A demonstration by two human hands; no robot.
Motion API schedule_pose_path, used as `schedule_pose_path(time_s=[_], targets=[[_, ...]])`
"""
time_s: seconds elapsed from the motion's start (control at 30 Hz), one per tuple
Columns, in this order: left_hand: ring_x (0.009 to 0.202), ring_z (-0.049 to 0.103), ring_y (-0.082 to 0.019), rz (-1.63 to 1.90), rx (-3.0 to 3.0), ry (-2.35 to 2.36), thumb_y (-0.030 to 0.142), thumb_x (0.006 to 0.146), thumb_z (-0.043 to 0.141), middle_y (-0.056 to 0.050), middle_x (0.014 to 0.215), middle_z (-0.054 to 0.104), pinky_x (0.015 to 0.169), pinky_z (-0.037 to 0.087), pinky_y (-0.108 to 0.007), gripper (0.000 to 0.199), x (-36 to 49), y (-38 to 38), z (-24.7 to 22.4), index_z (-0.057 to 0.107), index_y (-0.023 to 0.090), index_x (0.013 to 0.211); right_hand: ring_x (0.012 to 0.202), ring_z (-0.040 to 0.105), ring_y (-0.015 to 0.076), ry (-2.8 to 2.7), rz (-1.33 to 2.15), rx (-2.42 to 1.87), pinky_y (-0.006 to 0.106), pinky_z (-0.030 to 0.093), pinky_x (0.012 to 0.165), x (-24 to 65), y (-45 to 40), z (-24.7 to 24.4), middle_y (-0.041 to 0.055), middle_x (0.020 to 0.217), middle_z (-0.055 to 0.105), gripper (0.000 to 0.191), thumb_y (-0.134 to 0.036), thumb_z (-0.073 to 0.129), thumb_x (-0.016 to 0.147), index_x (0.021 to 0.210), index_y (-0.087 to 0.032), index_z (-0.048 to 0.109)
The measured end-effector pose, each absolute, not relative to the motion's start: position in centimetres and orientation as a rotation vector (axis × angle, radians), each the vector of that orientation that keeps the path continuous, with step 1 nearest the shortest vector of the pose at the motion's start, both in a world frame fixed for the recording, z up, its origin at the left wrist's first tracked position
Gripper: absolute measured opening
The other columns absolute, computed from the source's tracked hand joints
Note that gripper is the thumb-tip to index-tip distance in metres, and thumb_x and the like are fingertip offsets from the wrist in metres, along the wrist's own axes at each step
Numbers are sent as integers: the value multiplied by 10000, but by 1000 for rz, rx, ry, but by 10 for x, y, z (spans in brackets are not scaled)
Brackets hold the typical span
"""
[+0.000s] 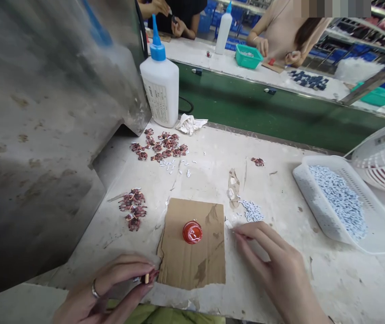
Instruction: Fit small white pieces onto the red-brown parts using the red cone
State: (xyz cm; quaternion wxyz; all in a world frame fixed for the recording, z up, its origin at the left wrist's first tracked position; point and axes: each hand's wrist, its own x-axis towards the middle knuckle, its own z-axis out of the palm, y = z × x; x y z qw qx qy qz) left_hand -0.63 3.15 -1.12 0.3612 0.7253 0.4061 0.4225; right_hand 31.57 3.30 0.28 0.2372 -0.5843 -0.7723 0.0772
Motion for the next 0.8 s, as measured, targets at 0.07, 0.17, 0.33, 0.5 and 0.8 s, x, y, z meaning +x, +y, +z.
schedule_pose_path(time_s=[0.07,0.17,0.33,0.5,0.8], targets=[[935,764,-41,1078,1907,1040,52,943,687,44,1045,772,905,586,-60,319,-8,34,-11,647,243,1196,873,724,132,-2093,344,-1530,221,584,751,298,37,14,6,988,715,78,-209,607,1042,1052,-262,664],[924,757,-28,1083,1932,1018,65,963,673,39,1051,766,906,573,-43,306,-5,35,-9,649,237,1215,882,727,112,-2080,417,-1429,182,590,750,274,43,26,5,995,719,157,-129,608,1023,1077,-261,674],[926,753,-18,1090,1927,1036,74,956,693,45,1038,763,928,551,-23,303,-1,33,-8,665,230,1214,922,735,93,-2096,378,-1382,148,590,812,259,49,28,9,1039,743,213,-86,612,1010,1118,-248,700],[891,758,-20,1119,1893,1059,81,943,708,51,1009,771,896,556,-21,273,1,36,-8,683,224,1176,887,730,85,-2085,377,-1387,134,585,770,258,50,27,4,1001,741,197,-82,617,999,1067,-241,713],[874,762,-27,1090,1904,1057,92,917,755,61,994,775,864,578,-39,310,8,38,-8,692,251,1176,939,757,139,-2143,384,-1355,201,626,777,263,48,27,22,1062,764,280,-65,616,993,1151,-261,737]])
